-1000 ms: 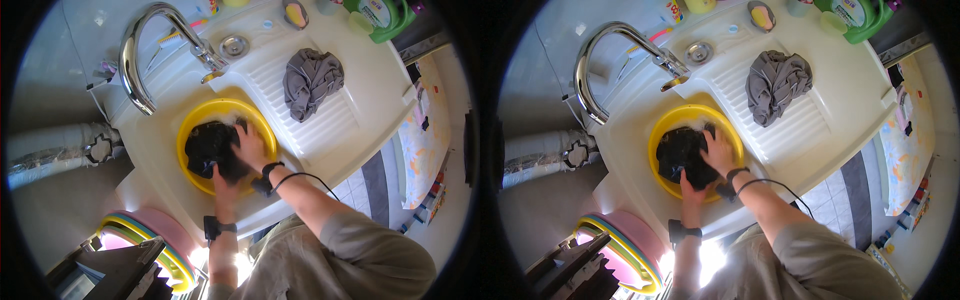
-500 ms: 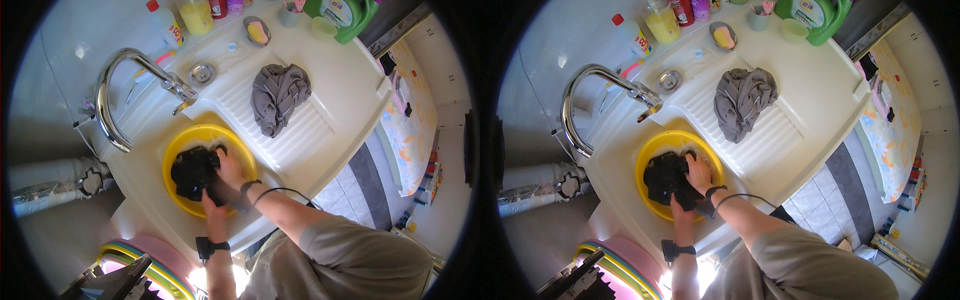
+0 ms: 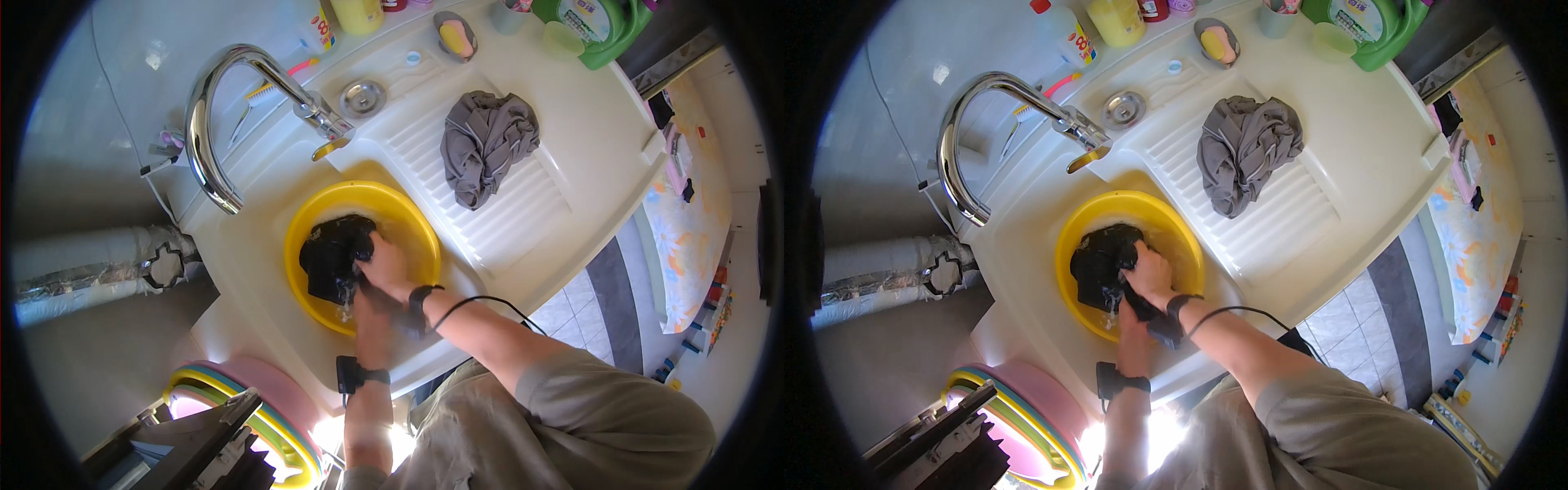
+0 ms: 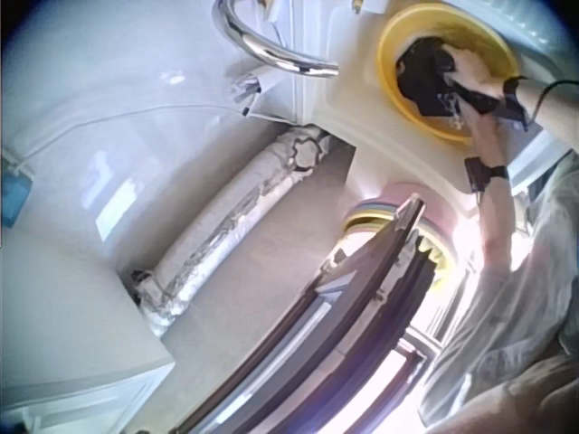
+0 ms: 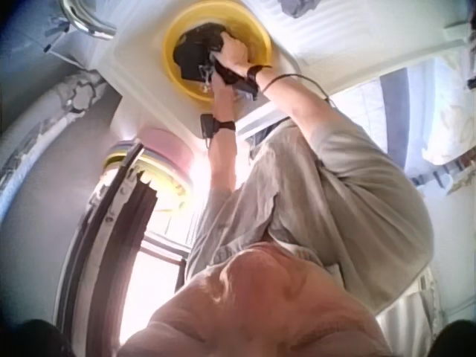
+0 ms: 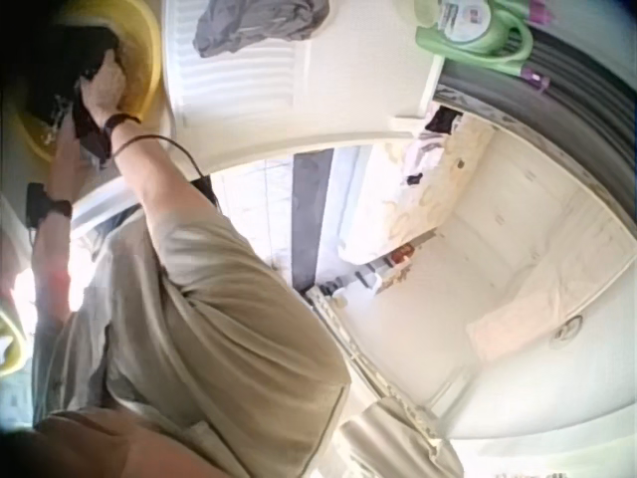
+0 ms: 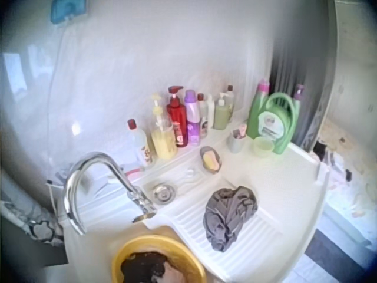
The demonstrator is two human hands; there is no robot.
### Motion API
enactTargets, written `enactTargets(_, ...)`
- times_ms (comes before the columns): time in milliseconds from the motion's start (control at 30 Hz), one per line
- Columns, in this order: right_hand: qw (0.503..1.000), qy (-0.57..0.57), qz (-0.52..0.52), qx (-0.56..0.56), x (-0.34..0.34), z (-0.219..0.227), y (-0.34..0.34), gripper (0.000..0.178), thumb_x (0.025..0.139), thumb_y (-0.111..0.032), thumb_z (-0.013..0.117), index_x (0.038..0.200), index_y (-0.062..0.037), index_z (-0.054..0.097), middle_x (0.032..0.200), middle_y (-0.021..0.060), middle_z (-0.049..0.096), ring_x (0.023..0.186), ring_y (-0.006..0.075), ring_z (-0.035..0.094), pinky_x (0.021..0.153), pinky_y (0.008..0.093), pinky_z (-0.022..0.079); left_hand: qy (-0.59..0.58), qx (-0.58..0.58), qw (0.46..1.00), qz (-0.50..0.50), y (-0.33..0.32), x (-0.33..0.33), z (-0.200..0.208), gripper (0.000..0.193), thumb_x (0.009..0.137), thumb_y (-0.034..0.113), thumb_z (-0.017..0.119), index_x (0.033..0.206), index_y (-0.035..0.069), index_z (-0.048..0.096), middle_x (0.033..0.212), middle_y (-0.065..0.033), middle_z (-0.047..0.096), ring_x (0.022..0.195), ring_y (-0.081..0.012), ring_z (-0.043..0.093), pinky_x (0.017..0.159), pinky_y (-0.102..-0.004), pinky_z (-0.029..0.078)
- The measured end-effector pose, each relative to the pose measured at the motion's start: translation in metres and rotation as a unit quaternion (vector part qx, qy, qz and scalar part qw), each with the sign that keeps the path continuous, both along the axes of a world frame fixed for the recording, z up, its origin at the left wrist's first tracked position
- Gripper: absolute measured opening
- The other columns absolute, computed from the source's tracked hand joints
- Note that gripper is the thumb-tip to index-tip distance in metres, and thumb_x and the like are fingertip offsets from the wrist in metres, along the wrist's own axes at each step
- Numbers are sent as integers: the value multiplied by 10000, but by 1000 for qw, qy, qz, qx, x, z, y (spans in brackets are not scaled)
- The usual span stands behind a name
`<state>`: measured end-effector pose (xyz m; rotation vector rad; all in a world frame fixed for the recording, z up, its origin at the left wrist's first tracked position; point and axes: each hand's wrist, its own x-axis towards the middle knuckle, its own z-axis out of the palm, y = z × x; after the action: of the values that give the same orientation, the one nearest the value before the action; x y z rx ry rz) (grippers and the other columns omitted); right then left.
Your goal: Hand-washing a black garment in a yellow basin inside a sink.
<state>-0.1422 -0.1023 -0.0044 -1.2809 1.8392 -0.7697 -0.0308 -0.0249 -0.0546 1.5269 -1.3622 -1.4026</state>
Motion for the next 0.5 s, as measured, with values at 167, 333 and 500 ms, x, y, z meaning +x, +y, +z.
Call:
enactTargets(167, 998, 47, 24, -42, -33, 25, -9, 781, 799, -304, 745, 1466, -175, 360, 1370, 282, 384, 1191, 491, 455, 959, 547, 452, 451, 335, 758, 329, -18, -11, 72, 520, 986, 473, 387, 1354, 148, 558, 1358, -70, 589, 1231, -298, 563, 1061, -523, 417)
enactTargets(333, 963, 168, 205, -44, -18, 13, 41, 739, 822, -174, 665, 1495, -280, 378, 1444, 250, 347, 1277, 485, 375, 983, 531, 453, 552, 378, 692, 270, -12, 5, 62, 572, 962, 515, 354, 1401, 186, 517, 1429, -91, 528, 1307, -338, 494, 1096, -606, 329)
enactTargets(500, 889, 318, 294, -148, -38, -18, -2, 645, 867, -101, 561, 1458, -326, 437, 1387, 166, 440, 1223, 415, 474, 878, 479, 510, 376, 459, 759, 269, -7, 3, 84, 588, 966, 484, 412, 1462, 168, 425, 1483, -104, 460, 1370, -377, 400, 1090, -677, 257)
